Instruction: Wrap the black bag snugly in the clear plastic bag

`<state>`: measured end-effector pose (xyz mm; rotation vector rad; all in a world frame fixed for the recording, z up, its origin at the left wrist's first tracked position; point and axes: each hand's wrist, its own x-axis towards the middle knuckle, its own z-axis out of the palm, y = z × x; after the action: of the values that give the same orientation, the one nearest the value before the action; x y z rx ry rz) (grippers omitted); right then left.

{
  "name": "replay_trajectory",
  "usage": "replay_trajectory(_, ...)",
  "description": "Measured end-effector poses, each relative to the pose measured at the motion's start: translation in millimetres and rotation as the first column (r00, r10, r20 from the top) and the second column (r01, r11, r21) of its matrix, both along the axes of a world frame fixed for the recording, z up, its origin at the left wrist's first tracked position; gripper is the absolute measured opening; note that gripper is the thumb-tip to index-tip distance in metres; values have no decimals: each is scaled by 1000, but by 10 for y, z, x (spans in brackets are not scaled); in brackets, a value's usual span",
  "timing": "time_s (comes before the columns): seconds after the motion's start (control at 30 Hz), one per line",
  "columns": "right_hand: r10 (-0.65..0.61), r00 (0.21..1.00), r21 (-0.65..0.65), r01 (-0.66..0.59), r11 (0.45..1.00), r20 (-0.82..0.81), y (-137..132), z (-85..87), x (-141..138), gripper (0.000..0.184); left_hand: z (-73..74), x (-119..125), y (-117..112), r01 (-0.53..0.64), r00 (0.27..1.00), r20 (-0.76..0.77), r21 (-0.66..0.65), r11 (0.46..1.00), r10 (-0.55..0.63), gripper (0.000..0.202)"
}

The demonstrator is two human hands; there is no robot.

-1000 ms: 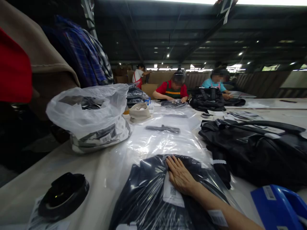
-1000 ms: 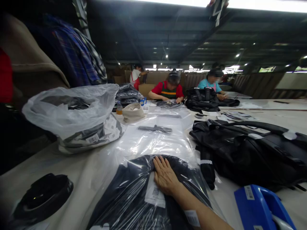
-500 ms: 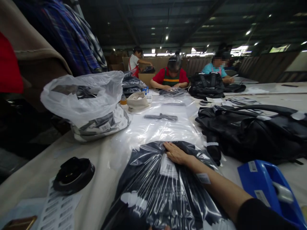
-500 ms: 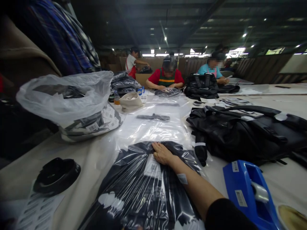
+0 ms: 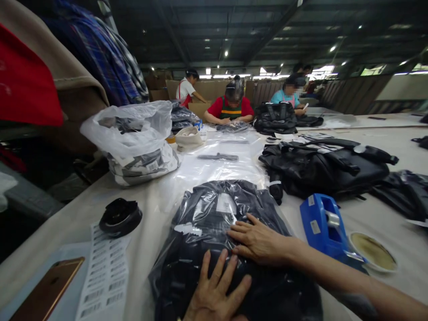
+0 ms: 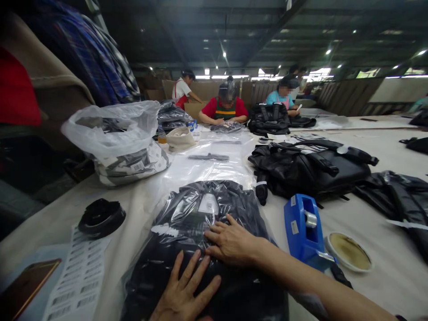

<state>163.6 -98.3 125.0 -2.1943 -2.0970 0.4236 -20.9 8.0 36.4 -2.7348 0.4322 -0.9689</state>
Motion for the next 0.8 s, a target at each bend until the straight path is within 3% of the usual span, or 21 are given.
replay_trajectory(0.1, -82, 989, 157, 62, 986, 126, -331, -105, -182, 42, 87, -135, -17, 2, 997, -82, 85, 996, 6, 65)
replay_trajectory(0.2, -117, 959, 313, 31, 949, 259, -691, -253, -303, 51, 36, -342, -31, 14, 993, -117, 148, 989, 3, 69)
replay_trajectory(0.3, -217, 913, 478, 28, 878, 345, -1096, -439, -421, 56, -23, -649, 19, -32, 984, -170, 96, 995, 48, 68)
replay_trajectory(0.47, -429, 895, 572, 292, 767, 119, -1788, -790, -649, 75, -22, -1053, 128, -155, 961, -241, -65, 986, 135, 55)
replay_trajectory(0.6, -520, 854, 526, 434, 731, 17, -2107, -1043, -800, 89, -32, -989, 42, -146, 980, -157, -123, 982, 126, 51)
replay_trajectory(0.7, -575, 814, 505, 530, 681, -78, -2108, -1144, -846, 82, 5, -836, -80, -42, 994, -108, -83, 996, 33, 50)
replay_trajectory(0.8, -600, 775, 477, 611, 632, -197, -2011, -1153, -852, 77, 88, -730, -171, 24, 999, -24, -239, 971, -30, 43)
